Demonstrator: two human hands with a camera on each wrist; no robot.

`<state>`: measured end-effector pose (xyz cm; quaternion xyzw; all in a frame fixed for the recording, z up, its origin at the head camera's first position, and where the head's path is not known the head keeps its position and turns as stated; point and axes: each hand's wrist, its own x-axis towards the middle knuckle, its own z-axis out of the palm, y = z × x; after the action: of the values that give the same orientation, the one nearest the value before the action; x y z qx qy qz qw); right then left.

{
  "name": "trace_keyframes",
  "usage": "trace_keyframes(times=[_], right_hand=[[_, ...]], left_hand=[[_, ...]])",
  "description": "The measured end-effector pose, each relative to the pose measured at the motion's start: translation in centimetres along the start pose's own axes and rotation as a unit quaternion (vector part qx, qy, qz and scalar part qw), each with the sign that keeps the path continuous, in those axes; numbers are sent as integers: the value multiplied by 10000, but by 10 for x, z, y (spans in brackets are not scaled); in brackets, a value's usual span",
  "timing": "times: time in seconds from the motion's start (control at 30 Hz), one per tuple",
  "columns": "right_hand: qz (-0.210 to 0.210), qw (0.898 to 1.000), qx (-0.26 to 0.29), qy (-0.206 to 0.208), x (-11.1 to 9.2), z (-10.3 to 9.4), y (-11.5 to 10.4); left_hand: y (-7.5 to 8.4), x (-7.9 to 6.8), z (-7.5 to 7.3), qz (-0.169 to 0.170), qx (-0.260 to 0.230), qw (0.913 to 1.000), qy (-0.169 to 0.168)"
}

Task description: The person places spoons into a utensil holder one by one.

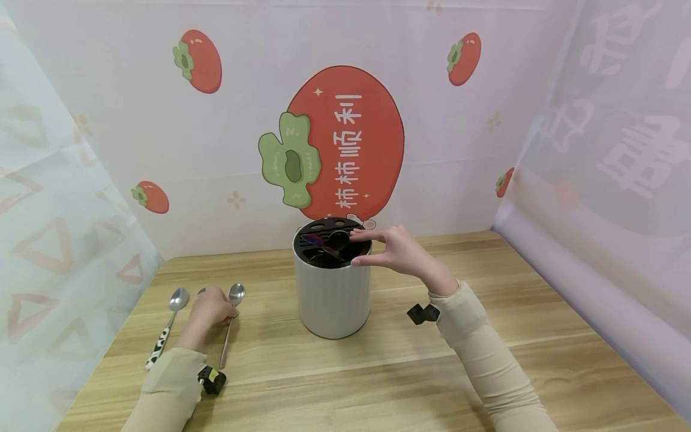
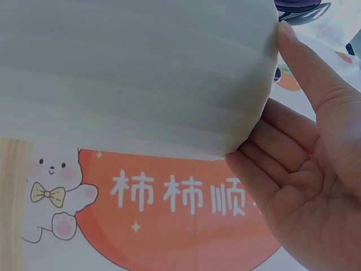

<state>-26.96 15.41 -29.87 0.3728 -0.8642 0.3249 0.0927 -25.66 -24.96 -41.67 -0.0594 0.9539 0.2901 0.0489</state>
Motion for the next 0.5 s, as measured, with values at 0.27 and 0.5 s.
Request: trace_keyframes(times=[0.27,0.5], right_hand=[[26,10000,21,6,0,0,0],[-5,10000,-3,11,0,0,1]], left_hand=[[1,1,1,25,-86,10000,-14],[0,2,1,98,-98,9999,-8]])
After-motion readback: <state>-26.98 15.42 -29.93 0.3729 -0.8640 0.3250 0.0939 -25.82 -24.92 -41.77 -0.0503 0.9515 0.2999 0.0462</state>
